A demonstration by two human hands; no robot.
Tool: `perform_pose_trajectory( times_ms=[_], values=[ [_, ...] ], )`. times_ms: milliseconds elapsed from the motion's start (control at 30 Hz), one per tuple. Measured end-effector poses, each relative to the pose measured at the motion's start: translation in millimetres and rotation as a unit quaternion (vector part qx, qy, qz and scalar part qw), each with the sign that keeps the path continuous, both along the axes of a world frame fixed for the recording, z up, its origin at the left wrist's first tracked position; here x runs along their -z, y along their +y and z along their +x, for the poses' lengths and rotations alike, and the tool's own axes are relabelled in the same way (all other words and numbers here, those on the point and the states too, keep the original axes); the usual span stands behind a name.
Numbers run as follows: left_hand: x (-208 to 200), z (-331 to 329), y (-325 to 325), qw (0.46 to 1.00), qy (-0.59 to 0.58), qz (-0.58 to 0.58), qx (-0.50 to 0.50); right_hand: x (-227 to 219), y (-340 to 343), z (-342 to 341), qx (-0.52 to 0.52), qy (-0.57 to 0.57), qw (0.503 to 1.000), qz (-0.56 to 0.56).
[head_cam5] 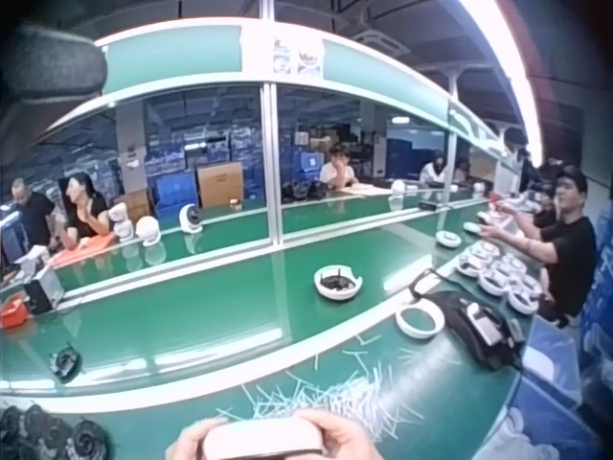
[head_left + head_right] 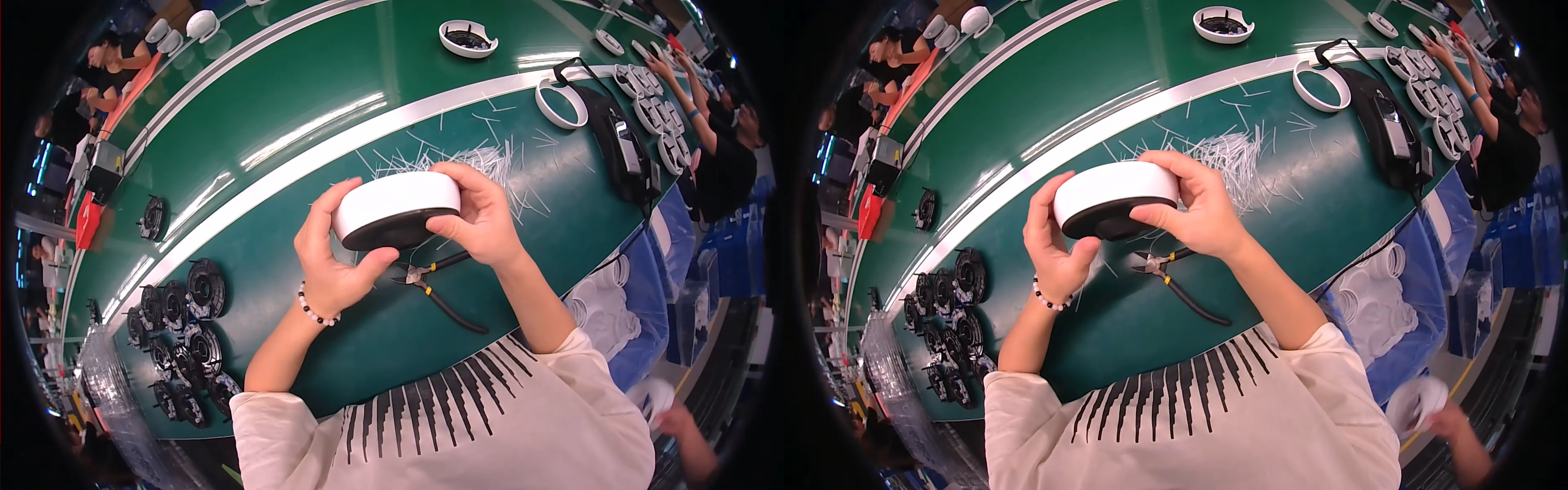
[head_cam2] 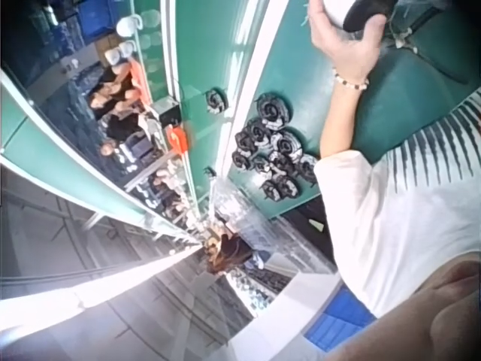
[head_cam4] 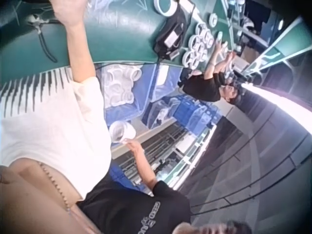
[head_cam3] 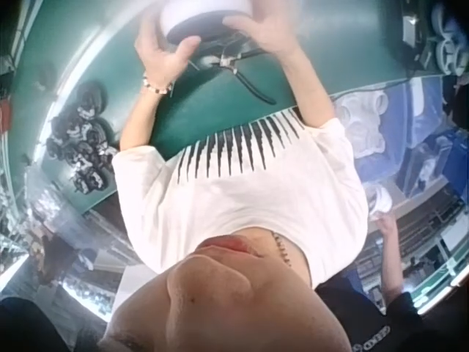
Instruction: Assembling the internal and external components of circular LED light fixtures on a production line.
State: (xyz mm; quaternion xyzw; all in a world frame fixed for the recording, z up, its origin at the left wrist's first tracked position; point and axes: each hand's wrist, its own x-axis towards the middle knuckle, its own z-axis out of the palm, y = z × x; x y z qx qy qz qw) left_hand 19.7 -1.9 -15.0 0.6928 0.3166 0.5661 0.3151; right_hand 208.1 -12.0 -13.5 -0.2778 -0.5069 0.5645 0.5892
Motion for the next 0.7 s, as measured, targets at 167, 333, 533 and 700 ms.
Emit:
perform_pose_trajectory(
  times_ms=[167, 333, 533, 700],
  values=[
    [-1, -3, 3, 0.995, -0.031, 0.1, 0.003, -10, -1, -6, 0.073, -0.158, 0.964, 0.202],
    [-2, -1, 11, 0.991, 0.074, 0.053, -0.096, 17, -12, -40, 0.166, -0.041, 0.985, 0.039],
    [-1, -22, 14, 0.996, 0.058, -0.056, -0.024, 13, -1, -32, 0.09, -0.109, 0.99, 0.005],
    [-16, -37, 31, 0.979, 0.149, 0.047, -0.132, 9, -24, -1, 0.123, -0.2, 0.972, 0.007]
  ],
)
